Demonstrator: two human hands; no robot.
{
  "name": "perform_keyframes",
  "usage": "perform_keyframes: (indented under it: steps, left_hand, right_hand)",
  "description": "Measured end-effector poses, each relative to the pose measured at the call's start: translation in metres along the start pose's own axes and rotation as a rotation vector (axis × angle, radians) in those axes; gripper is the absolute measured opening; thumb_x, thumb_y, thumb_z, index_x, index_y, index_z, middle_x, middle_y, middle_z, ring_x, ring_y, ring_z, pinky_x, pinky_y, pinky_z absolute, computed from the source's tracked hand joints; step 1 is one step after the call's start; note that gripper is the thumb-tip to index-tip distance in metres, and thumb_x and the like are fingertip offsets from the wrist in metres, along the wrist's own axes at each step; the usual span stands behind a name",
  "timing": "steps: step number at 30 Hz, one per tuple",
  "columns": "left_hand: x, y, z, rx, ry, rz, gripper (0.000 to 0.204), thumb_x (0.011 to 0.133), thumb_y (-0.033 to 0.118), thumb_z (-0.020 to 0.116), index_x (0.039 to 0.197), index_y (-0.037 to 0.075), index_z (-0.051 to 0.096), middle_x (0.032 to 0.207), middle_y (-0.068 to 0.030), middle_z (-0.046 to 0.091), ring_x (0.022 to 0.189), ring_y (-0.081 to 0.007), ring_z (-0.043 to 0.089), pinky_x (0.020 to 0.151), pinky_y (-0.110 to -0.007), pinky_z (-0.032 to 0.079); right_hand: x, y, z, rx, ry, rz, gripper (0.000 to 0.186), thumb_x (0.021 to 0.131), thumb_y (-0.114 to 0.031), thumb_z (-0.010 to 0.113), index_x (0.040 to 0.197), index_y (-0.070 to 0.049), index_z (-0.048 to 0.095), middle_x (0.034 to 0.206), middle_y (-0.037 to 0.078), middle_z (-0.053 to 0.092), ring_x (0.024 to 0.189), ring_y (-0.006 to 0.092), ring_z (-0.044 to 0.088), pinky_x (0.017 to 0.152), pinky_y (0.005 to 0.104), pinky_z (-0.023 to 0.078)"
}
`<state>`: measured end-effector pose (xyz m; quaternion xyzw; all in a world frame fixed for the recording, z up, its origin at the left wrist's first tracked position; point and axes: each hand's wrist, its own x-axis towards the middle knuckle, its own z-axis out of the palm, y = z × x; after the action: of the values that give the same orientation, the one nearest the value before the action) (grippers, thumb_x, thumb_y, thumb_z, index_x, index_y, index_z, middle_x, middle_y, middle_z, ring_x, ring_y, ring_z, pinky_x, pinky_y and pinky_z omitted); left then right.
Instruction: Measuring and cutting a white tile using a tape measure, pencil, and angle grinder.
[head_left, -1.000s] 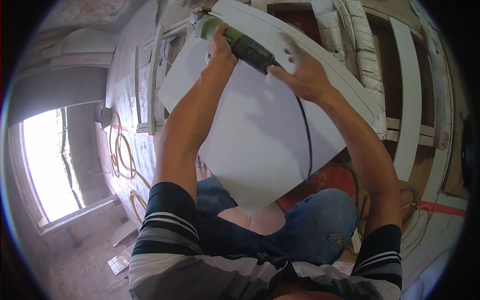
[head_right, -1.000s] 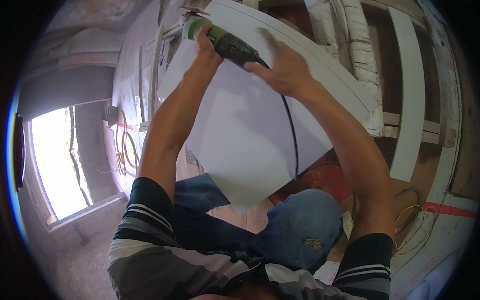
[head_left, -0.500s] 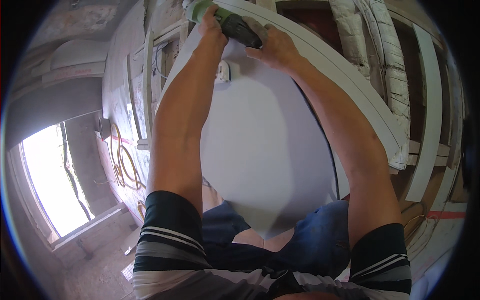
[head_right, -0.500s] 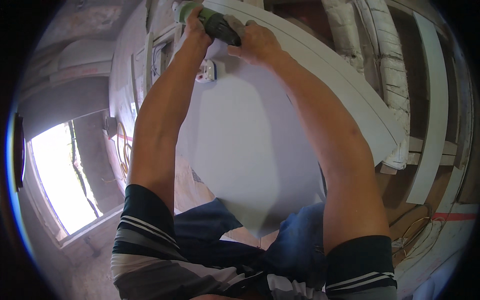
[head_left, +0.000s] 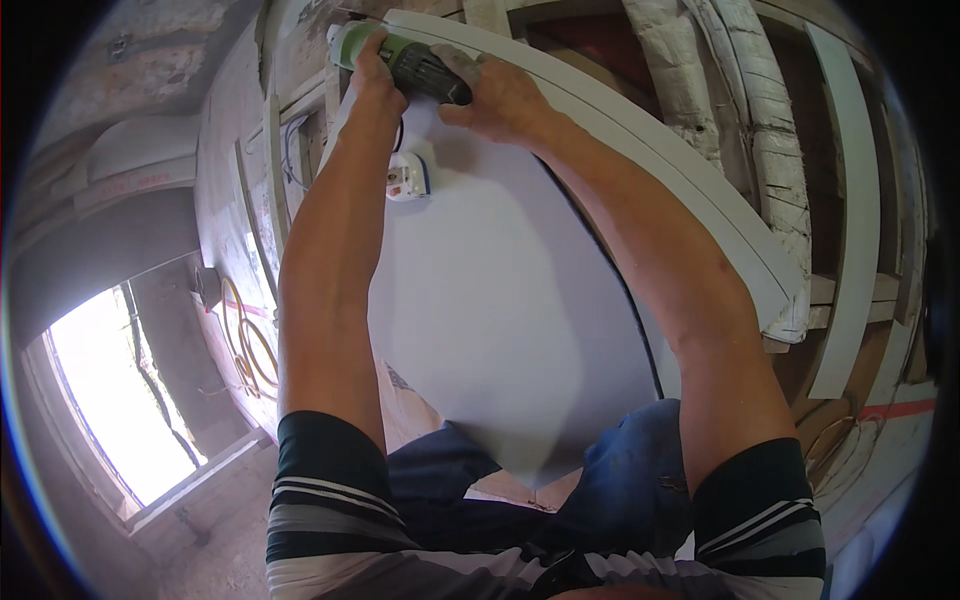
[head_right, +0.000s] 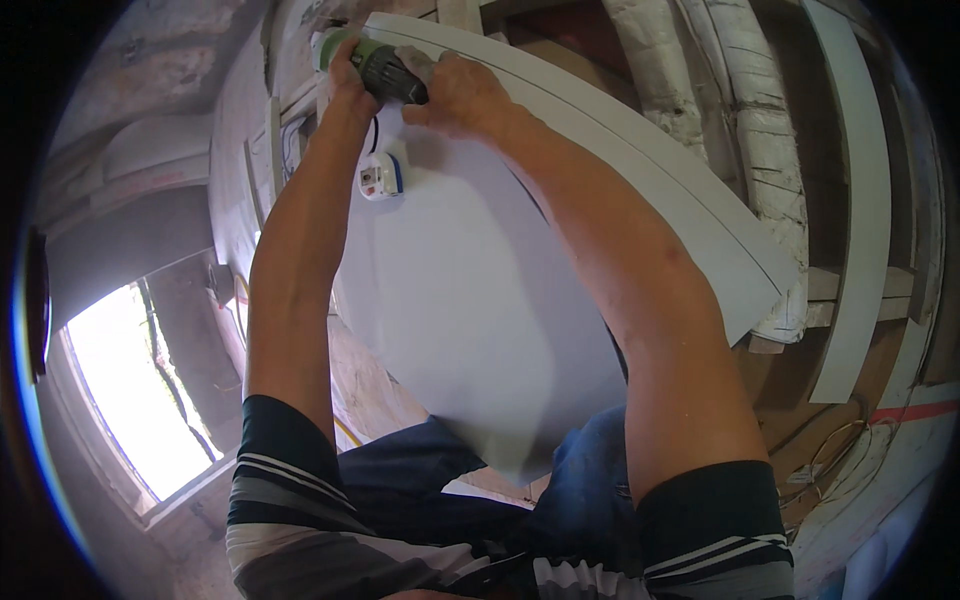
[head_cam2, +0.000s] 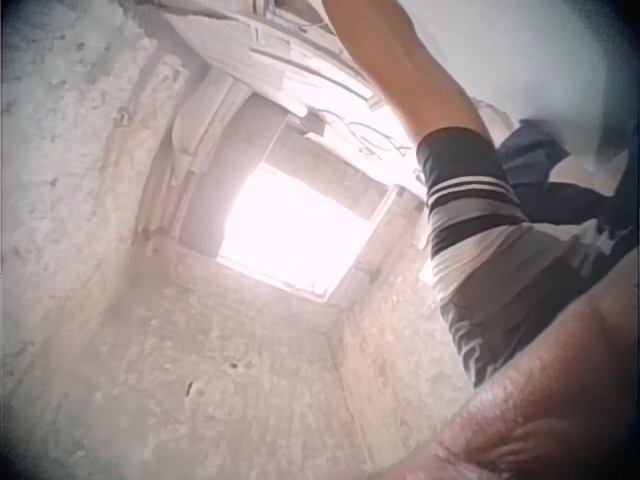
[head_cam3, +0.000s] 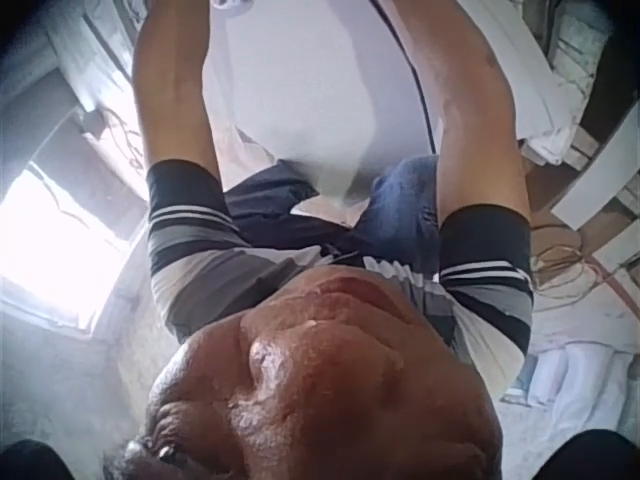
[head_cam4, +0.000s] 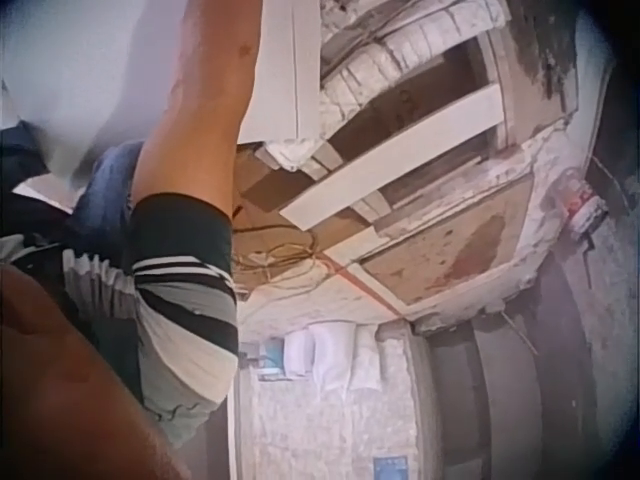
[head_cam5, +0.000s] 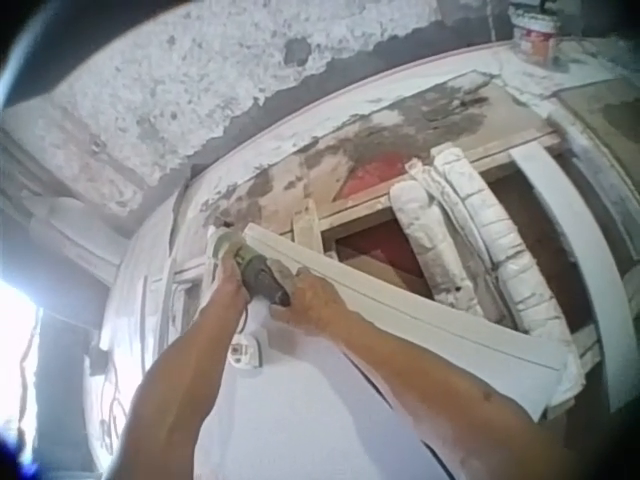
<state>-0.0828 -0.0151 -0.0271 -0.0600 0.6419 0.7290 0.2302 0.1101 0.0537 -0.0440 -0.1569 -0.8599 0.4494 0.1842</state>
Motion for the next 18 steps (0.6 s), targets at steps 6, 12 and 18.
perform_keyframes:
  steps: [6, 12, 18]
  left_hand:
    - [0.011, 0.0, -0.005, 0.026, -0.021, -0.027, 0.043, 0.075, 0.021, 0.07, 0.108, -0.001, 0.056, 0.093, -0.0122, 0.063, 0.078, -0.0288, 0.064, 0.074, -0.045, 0.054]
    - [0.012, 0.001, -0.004, 0.126, -0.078, -0.052, 0.029, 0.085, 0.032, 0.056, 0.097, 0.006, 0.058, 0.088, -0.0119, 0.065, 0.078, -0.0299, 0.064, 0.079, -0.046, 0.052]
    - [0.013, 0.005, -0.004, 0.166, -0.072, -0.08, 0.032, 0.085, 0.033, 0.054, 0.1, 0.005, 0.057, 0.09, -0.0121, 0.065, 0.079, -0.0296, 0.064, 0.079, -0.046, 0.052]
  right_hand:
    - [0.001, 0.001, -0.001, 0.028, -0.016, 0.002, 0.071, 0.07, -0.036, 0.065, 0.134, -0.014, 0.043, 0.097, 0.021, 0.06, 0.09, 0.0332, 0.061, 0.082, 0.0396, 0.05]
    - [0.002, 0.0, -0.004, 0.071, -0.064, 0.05, 0.07, 0.068, -0.034, 0.067, 0.132, -0.014, 0.046, 0.099, 0.019, 0.062, 0.091, 0.0336, 0.061, 0.081, 0.0404, 0.05]
    - [0.002, -0.001, -0.008, 0.125, -0.054, 0.052, 0.072, 0.067, -0.036, 0.067, 0.133, -0.016, 0.046, 0.09, 0.019, 0.064, 0.085, 0.033, 0.063, 0.079, 0.0406, 0.051]
